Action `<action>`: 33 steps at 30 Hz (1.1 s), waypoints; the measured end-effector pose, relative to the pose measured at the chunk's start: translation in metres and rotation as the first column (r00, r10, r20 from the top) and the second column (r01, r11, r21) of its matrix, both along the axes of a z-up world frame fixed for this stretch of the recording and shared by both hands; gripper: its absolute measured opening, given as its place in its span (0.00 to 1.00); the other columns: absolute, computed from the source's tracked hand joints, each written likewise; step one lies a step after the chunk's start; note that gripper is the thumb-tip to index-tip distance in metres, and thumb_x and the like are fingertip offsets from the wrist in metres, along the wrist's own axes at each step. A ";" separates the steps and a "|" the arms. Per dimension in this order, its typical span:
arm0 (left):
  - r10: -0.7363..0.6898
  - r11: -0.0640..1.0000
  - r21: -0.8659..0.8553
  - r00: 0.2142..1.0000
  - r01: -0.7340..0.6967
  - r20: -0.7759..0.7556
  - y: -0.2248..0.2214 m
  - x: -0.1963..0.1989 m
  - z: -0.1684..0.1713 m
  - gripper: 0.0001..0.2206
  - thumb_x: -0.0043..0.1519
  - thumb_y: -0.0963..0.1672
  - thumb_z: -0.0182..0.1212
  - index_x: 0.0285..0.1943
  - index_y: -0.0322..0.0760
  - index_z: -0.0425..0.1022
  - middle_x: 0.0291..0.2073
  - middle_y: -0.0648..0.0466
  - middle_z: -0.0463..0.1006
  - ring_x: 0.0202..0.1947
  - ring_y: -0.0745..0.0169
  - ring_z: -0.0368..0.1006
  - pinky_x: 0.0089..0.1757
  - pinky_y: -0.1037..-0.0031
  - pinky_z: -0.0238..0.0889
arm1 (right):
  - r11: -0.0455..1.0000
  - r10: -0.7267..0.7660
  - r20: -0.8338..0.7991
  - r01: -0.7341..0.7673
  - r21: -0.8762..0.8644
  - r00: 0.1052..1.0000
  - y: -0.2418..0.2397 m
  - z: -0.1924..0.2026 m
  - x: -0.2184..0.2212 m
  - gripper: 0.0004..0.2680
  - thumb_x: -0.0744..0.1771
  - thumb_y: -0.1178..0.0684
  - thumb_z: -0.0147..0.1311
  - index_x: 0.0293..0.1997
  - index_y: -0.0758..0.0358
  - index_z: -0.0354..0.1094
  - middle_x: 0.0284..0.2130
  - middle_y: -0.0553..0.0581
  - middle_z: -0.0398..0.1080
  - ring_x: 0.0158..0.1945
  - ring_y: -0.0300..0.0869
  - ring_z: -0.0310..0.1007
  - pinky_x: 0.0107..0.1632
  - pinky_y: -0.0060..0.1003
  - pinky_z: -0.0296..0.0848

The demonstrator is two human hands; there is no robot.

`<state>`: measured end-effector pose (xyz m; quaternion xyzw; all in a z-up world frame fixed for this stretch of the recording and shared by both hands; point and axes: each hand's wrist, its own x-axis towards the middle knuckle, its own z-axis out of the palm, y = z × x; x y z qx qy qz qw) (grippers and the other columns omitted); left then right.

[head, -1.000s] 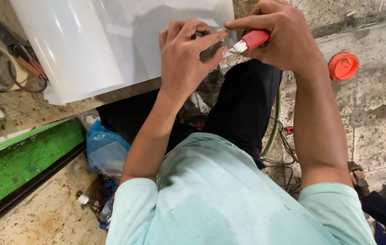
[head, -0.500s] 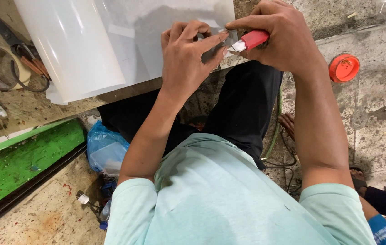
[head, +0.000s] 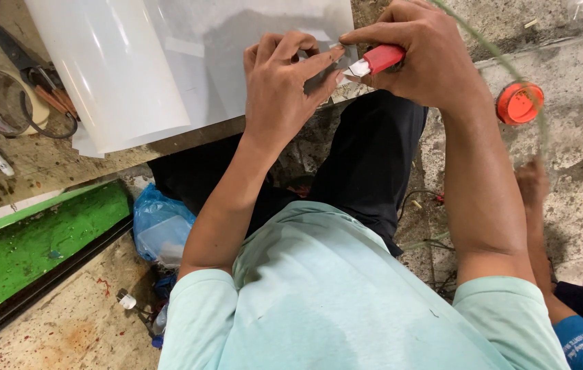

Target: Cutting and shaping a white plastic sheet using a utility knife and ruler on a workbench.

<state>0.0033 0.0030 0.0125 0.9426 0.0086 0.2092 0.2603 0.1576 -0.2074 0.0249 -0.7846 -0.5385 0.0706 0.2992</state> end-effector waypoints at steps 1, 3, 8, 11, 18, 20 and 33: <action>0.000 1.000 0.000 1.000 0.000 0.000 0.000 0.000 -0.001 0.13 0.62 0.50 0.78 0.54 0.55 0.86 0.46 0.64 0.73 0.50 0.61 0.65 0.54 0.61 0.55 | 1.000 0.000 0.000 0.000 0.000 1.000 0.000 0.000 0.000 0.20 0.60 0.56 0.74 0.58 0.51 0.79 0.37 0.53 0.69 0.43 0.47 0.71 0.48 0.43 0.70; -0.006 1.000 -0.003 1.000 0.006 0.005 0.000 0.000 -0.001 0.13 0.62 0.50 0.78 0.54 0.55 0.85 0.47 0.65 0.73 0.50 0.62 0.65 0.55 0.61 0.56 | 1.000 -0.006 0.003 0.006 -0.008 1.000 0.000 -0.001 0.000 0.20 0.60 0.56 0.74 0.58 0.50 0.80 0.36 0.53 0.69 0.42 0.47 0.70 0.48 0.43 0.69; 0.011 0.999 0.037 1.000 -0.011 0.002 -0.003 -0.001 0.006 0.13 0.63 0.50 0.76 0.55 0.55 0.85 0.46 0.64 0.72 0.50 0.62 0.66 0.55 0.60 0.56 | 1.000 0.009 0.032 -0.009 -0.011 0.999 0.002 0.007 0.000 0.20 0.61 0.54 0.75 0.59 0.51 0.79 0.36 0.54 0.68 0.42 0.48 0.70 0.47 0.44 0.69; 0.013 0.996 0.093 1.000 -0.013 0.003 -0.004 -0.002 0.004 0.12 0.65 0.50 0.74 0.56 0.55 0.85 0.42 0.64 0.74 0.47 0.61 0.67 0.55 0.60 0.56 | 0.998 0.057 -0.042 -0.056 0.025 0.997 -0.004 0.006 0.005 0.18 0.65 0.53 0.71 0.61 0.56 0.72 0.39 0.56 0.68 0.46 0.49 0.72 0.49 0.44 0.71; 0.074 0.956 0.285 0.997 -0.068 -0.009 -0.015 0.000 -0.004 0.11 0.66 0.51 0.68 0.55 0.55 0.83 0.26 0.64 0.79 0.30 0.64 0.73 0.46 0.60 0.63 | 0.999 0.049 0.119 -0.049 0.001 0.992 -0.021 0.002 0.029 0.14 0.74 0.52 0.60 0.63 0.67 0.60 0.47 0.64 0.71 0.45 0.52 0.72 0.49 0.46 0.70; 0.088 0.949 0.306 0.996 -0.079 -0.015 -0.017 -0.001 -0.002 0.11 0.67 0.51 0.67 0.56 0.55 0.83 0.26 0.64 0.80 0.29 0.65 0.74 0.44 0.64 0.64 | 0.997 0.076 0.207 -0.068 -0.045 0.975 -0.009 0.034 0.025 0.13 0.73 0.50 0.61 0.61 0.64 0.64 0.45 0.62 0.73 0.44 0.51 0.73 0.47 0.45 0.70; 0.133 0.950 0.295 0.989 -0.108 -0.068 -0.021 -0.003 0.002 0.11 0.67 0.51 0.65 0.57 0.57 0.82 0.25 0.66 0.82 0.22 0.69 0.75 0.33 0.71 0.60 | 0.961 0.165 0.618 0.017 -0.277 0.768 -0.001 0.055 0.022 0.08 0.72 0.44 0.61 0.56 0.45 0.77 0.40 0.43 0.77 0.41 0.37 0.77 0.45 0.35 0.71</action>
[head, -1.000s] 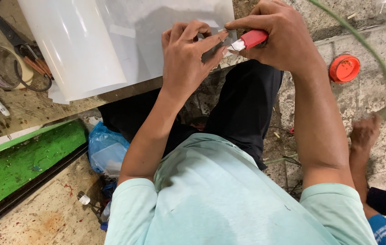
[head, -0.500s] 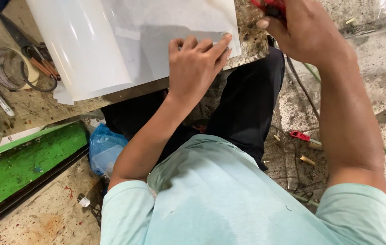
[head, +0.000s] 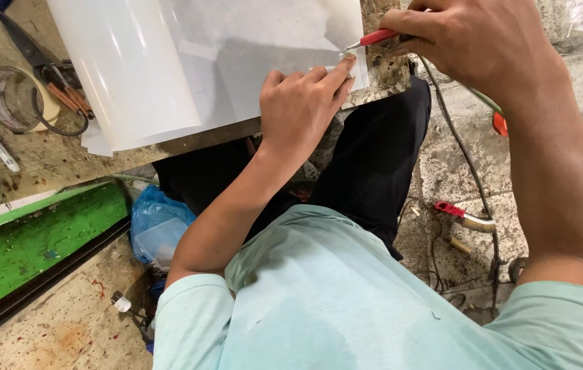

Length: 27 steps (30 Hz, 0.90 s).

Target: Cutting and shaping a white plastic sheet using a utility knife and ruler on a workbench.

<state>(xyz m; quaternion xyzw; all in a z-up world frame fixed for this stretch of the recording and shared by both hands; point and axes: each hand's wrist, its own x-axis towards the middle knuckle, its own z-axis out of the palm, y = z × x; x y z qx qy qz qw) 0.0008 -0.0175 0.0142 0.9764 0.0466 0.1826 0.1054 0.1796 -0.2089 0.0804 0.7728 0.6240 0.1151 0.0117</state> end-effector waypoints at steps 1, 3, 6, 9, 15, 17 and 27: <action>0.000 1.000 0.000 1.000 0.000 0.001 0.000 0.001 0.001 0.11 0.67 0.51 0.65 0.57 0.57 0.82 0.25 0.66 0.82 0.22 0.69 0.75 0.33 0.71 0.60 | 1.000 0.000 0.001 0.000 0.000 1.000 0.001 0.001 0.001 0.08 0.72 0.44 0.61 0.56 0.45 0.77 0.40 0.43 0.77 0.41 0.37 0.77 0.45 0.35 0.71; -0.003 1.000 -0.007 1.000 0.003 -0.020 0.000 0.001 0.004 0.11 0.67 0.51 0.66 0.57 0.56 0.83 0.24 0.65 0.82 0.20 0.69 0.75 0.32 0.71 0.60 | 1.000 0.012 -0.014 -0.012 0.002 1.000 0.003 0.002 0.002 0.08 0.72 0.46 0.60 0.57 0.44 0.77 0.41 0.42 0.77 0.42 0.36 0.76 0.45 0.35 0.70; -0.003 1.000 -0.018 0.999 0.003 -0.036 0.000 0.001 0.002 0.11 0.67 0.51 0.66 0.57 0.56 0.82 0.25 0.65 0.82 0.21 0.69 0.75 0.32 0.71 0.61 | 1.000 0.023 -0.013 -0.023 -0.003 1.000 0.008 0.010 -0.001 0.07 0.72 0.45 0.61 0.55 0.44 0.77 0.39 0.43 0.77 0.40 0.36 0.76 0.43 0.34 0.70; 0.011 1.000 0.000 0.999 -0.011 -0.040 -0.001 0.000 0.000 0.11 0.68 0.52 0.65 0.56 0.55 0.82 0.26 0.66 0.83 0.24 0.69 0.77 0.34 0.70 0.62 | 1.000 0.023 0.047 -0.023 -0.013 0.999 0.006 0.010 -0.006 0.05 0.72 0.46 0.60 0.54 0.43 0.77 0.36 0.42 0.76 0.40 0.34 0.75 0.43 0.32 0.70; 0.008 1.000 0.009 0.999 -0.007 -0.033 0.000 0.001 0.003 0.11 0.68 0.51 0.65 0.57 0.56 0.82 0.26 0.64 0.83 0.23 0.69 0.77 0.33 0.69 0.63 | 0.999 0.017 0.175 -0.008 -0.053 0.984 -0.003 0.013 -0.005 0.06 0.73 0.47 0.57 0.56 0.42 0.75 0.36 0.42 0.74 0.39 0.31 0.74 0.42 0.29 0.70; 0.003 1.000 0.007 0.999 -0.002 -0.046 0.000 0.000 0.004 0.11 0.68 0.51 0.65 0.57 0.56 0.82 0.25 0.64 0.82 0.23 0.68 0.77 0.33 0.69 0.63 | 0.999 0.019 0.168 -0.010 -0.049 0.986 -0.003 0.013 -0.005 0.06 0.73 0.47 0.57 0.56 0.42 0.75 0.36 0.42 0.75 0.39 0.31 0.75 0.42 0.29 0.70; -0.158 0.974 -0.147 0.983 0.170 0.094 0.012 -0.023 0.009 0.16 0.69 0.49 0.66 0.65 0.49 0.77 0.34 0.60 0.73 0.39 0.63 0.72 0.47 0.63 0.62 | 0.964 -0.089 -0.464 0.193 0.182 0.881 0.000 -0.037 -0.005 0.15 0.73 0.49 0.66 0.62 0.65 0.68 0.44 0.58 0.76 0.43 0.44 0.79 0.51 0.39 0.77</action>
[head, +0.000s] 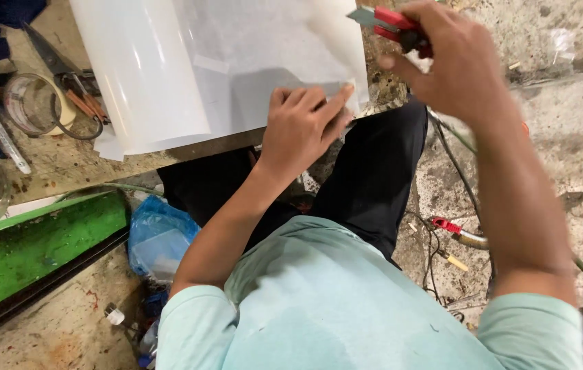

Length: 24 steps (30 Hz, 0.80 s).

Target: Cutting and shaping a white plastic sheet using a utility knife and ruler on a workbench.

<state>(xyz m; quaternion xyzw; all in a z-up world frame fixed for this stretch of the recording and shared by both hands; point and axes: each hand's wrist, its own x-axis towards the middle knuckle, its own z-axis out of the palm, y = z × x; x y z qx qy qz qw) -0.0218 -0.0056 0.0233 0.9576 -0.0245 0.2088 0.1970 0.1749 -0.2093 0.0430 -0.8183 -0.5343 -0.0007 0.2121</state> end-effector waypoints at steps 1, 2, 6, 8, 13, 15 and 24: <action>0.002 1.000 0.003 1.000 -0.002 0.002 0.000 -0.005 0.000 0.16 0.69 0.49 0.66 0.65 0.49 0.77 0.34 0.60 0.73 0.39 0.63 0.72 0.47 0.63 0.62 | 1.000 0.002 0.002 -0.002 0.003 1.000 0.011 0.003 -0.008 0.15 0.73 0.49 0.66 0.62 0.65 0.68 0.44 0.58 0.76 0.43 0.44 0.79 0.51 0.39 0.77; -0.032 0.999 -0.039 0.999 0.031 -0.037 0.000 -0.010 0.000 0.18 0.66 0.50 0.68 0.64 0.47 0.78 0.39 0.57 0.73 0.43 0.59 0.71 0.50 0.59 0.62 | 0.998 -0.037 -0.056 0.040 0.049 0.998 0.022 0.006 -0.016 0.19 0.70 0.45 0.69 0.62 0.66 0.67 0.45 0.60 0.76 0.44 0.46 0.78 0.50 0.41 0.77; -0.054 0.984 -0.172 0.995 0.039 -0.084 0.003 -0.021 -0.001 0.21 0.61 0.48 0.73 0.62 0.45 0.78 0.57 0.53 0.70 0.60 0.50 0.66 0.58 0.55 0.63 | 0.980 -0.183 -0.111 0.190 0.058 0.977 0.049 -0.009 -0.025 0.31 0.62 0.35 0.76 0.63 0.66 0.64 0.47 0.63 0.75 0.45 0.52 0.77 0.50 0.48 0.71; -0.033 0.988 -0.154 0.998 0.024 -0.055 0.001 -0.021 -0.006 0.20 0.60 0.47 0.74 0.61 0.44 0.79 0.60 0.52 0.69 0.62 0.48 0.64 0.60 0.54 0.62 | 0.973 -0.220 -0.071 0.224 0.051 0.973 0.049 -0.025 -0.022 0.31 0.63 0.35 0.75 0.64 0.66 0.64 0.48 0.63 0.75 0.47 0.53 0.77 0.52 0.49 0.68; -0.007 0.990 -0.141 0.999 0.002 -0.036 -0.001 -0.020 -0.011 0.19 0.60 0.48 0.75 0.60 0.44 0.80 0.64 0.52 0.67 0.64 0.46 0.63 0.61 0.53 0.63 | 0.968 -0.238 -0.042 0.241 0.065 0.970 0.047 -0.020 -0.029 0.31 0.63 0.36 0.75 0.65 0.65 0.62 0.53 0.62 0.75 0.54 0.55 0.75 0.55 0.51 0.63; -0.044 0.988 -0.154 0.996 0.032 -0.071 -0.002 -0.020 -0.013 0.23 0.54 0.49 0.75 0.59 0.42 0.82 0.62 0.53 0.69 0.63 0.47 0.63 0.59 0.52 0.63 | 0.961 -0.270 -0.038 0.271 0.049 0.962 0.048 -0.023 -0.031 0.32 0.62 0.36 0.75 0.66 0.65 0.61 0.54 0.62 0.74 0.56 0.55 0.74 0.56 0.52 0.63; 0.080 0.890 -0.456 0.979 0.015 0.189 -0.002 -0.038 -0.016 0.08 0.66 0.45 0.69 0.50 0.38 0.81 0.50 0.57 0.82 0.54 0.58 0.78 0.55 0.68 0.74 | 0.936 -0.350 -0.013 0.350 0.018 0.937 0.061 0.004 -0.063 0.31 0.62 0.43 0.78 0.67 0.65 0.60 0.51 0.64 0.74 0.53 0.55 0.73 0.58 0.57 0.62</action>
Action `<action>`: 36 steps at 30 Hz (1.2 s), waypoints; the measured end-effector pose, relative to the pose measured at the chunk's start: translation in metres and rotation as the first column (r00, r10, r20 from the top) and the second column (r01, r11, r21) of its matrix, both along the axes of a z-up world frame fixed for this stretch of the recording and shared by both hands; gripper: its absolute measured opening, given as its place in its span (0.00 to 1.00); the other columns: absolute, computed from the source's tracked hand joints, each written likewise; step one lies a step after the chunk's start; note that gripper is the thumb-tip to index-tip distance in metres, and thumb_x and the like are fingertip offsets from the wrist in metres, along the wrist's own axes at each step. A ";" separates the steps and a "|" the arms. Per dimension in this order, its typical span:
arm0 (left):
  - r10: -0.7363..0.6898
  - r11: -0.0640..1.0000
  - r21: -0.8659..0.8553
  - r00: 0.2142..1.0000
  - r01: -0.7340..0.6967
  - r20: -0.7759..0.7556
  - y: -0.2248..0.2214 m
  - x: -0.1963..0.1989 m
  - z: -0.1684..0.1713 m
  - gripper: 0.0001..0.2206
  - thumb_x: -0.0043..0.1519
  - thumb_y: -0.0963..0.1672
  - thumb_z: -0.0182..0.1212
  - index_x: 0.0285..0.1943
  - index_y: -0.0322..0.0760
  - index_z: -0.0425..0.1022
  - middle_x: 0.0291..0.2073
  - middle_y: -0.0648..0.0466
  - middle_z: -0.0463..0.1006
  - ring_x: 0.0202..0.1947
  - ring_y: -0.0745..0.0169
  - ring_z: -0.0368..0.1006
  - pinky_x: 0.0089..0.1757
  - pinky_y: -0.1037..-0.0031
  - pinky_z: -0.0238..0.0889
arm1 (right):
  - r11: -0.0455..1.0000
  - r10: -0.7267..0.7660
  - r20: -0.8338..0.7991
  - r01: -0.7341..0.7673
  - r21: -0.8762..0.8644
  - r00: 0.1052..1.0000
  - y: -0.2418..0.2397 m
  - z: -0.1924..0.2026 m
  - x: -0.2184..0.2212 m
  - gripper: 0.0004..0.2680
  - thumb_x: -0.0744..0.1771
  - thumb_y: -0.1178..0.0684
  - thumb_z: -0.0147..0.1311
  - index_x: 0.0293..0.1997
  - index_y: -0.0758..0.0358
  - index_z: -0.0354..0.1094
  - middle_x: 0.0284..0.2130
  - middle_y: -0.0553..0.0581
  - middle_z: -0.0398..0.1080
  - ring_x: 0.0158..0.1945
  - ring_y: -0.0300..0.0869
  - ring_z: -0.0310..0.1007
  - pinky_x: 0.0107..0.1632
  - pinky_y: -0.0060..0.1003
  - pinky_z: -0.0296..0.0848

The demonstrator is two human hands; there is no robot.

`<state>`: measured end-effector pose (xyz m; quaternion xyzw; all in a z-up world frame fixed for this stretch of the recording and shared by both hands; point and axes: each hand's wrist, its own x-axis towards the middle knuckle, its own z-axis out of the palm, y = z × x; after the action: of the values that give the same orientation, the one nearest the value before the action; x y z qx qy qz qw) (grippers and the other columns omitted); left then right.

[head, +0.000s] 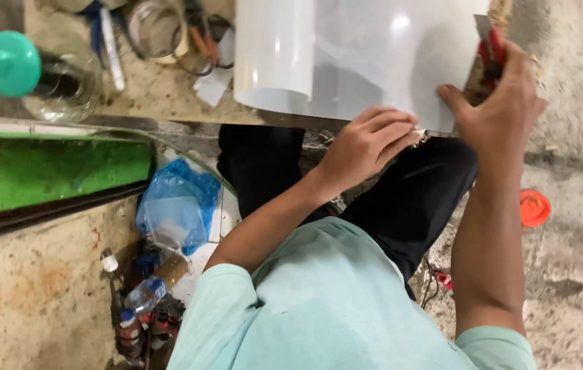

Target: Cutting and shaping a white plastic sheet using a utility knife and ruler on a workbench.

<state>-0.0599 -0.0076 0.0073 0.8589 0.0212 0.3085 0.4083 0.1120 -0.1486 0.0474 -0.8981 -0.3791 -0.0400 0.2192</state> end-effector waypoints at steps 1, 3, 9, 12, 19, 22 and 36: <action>0.015 1.000 0.003 1.000 -0.015 0.000 0.006 -0.016 0.017 0.08 0.66 0.45 0.69 0.50 0.38 0.81 0.50 0.57 0.82 0.54 0.58 0.78 0.55 0.68 0.74 | 1.000 0.015 0.000 -0.015 0.003 1.000 0.001 -0.005 0.001 0.31 0.62 0.43 0.78 0.67 0.65 0.60 0.51 0.64 0.74 0.53 0.55 0.73 0.58 0.57 0.62; 0.021 0.990 -0.137 0.997 -0.012 0.069 0.013 -0.044 0.049 0.08 0.67 0.43 0.68 0.52 0.37 0.80 0.51 0.56 0.82 0.51 0.61 0.80 0.51 0.68 0.79 | 0.999 -0.003 -0.010 0.004 0.048 1.000 -0.002 -0.016 0.005 0.29 0.64 0.48 0.77 0.68 0.65 0.63 0.46 0.62 0.78 0.47 0.51 0.78 0.57 0.53 0.69; 0.633 0.768 0.055 0.770 -0.638 0.084 0.114 -0.132 0.061 0.04 0.72 0.40 0.60 0.51 0.33 0.76 0.35 0.53 0.81 0.34 0.63 0.79 0.36 0.72 0.73 | 0.978 0.035 -0.159 -0.001 0.210 0.987 0.000 -0.021 -0.001 0.23 0.66 0.61 0.73 0.68 0.70 0.66 0.49 0.66 0.79 0.53 0.49 0.83 0.57 0.41 0.79; 0.783 0.613 0.271 0.524 -0.742 -0.335 0.201 -0.154 0.037 0.06 0.75 0.44 0.63 0.46 0.38 0.79 0.39 0.52 0.82 0.40 0.59 0.79 0.42 0.62 0.72 | 0.966 0.027 -0.267 0.043 0.253 0.963 -0.002 -0.016 -0.004 0.21 0.67 0.62 0.70 0.67 0.70 0.67 0.51 0.66 0.79 0.53 0.48 0.83 0.56 0.38 0.80; 0.842 0.510 0.522 0.520 -0.684 -0.142 0.197 -0.103 0.054 0.23 0.71 0.44 0.63 0.76 0.40 0.68 0.71 0.38 0.63 0.70 0.36 0.57 0.64 0.46 0.59 | 0.966 0.046 -0.328 0.041 0.254 0.944 -0.005 -0.002 -0.002 0.18 0.68 0.60 0.68 0.66 0.69 0.68 0.48 0.66 0.79 0.49 0.47 0.82 0.53 0.39 0.78; 0.775 0.590 0.529 0.613 -0.610 -0.157 0.181 -0.066 0.042 0.28 0.78 0.53 0.63 0.82 0.49 0.56 0.79 0.44 0.52 0.80 0.41 0.48 0.75 0.41 0.41 | 0.960 0.115 -0.296 -0.030 0.278 0.948 -0.013 -0.015 0.006 0.17 0.68 0.61 0.67 0.64 0.71 0.68 0.49 0.68 0.78 0.50 0.48 0.82 0.54 0.40 0.78; 0.149 0.909 -0.357 0.967 -0.217 -0.207 0.049 -0.024 0.032 0.50 0.71 0.44 0.64 0.81 0.44 0.14 0.80 0.32 0.21 0.84 0.30 0.32 0.77 0.41 0.41 | 0.990 -0.133 0.058 0.136 -0.048 0.989 0.025 -0.004 0.036 0.15 0.66 0.57 0.69 0.57 0.58 0.71 0.33 0.61 0.77 0.33 0.50 0.76 0.36 0.46 0.74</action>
<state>-0.0836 0.0418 0.0392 0.7824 0.1964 0.2590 0.5312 0.1478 -0.1237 0.0429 -0.9257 -0.3242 -0.0693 0.1822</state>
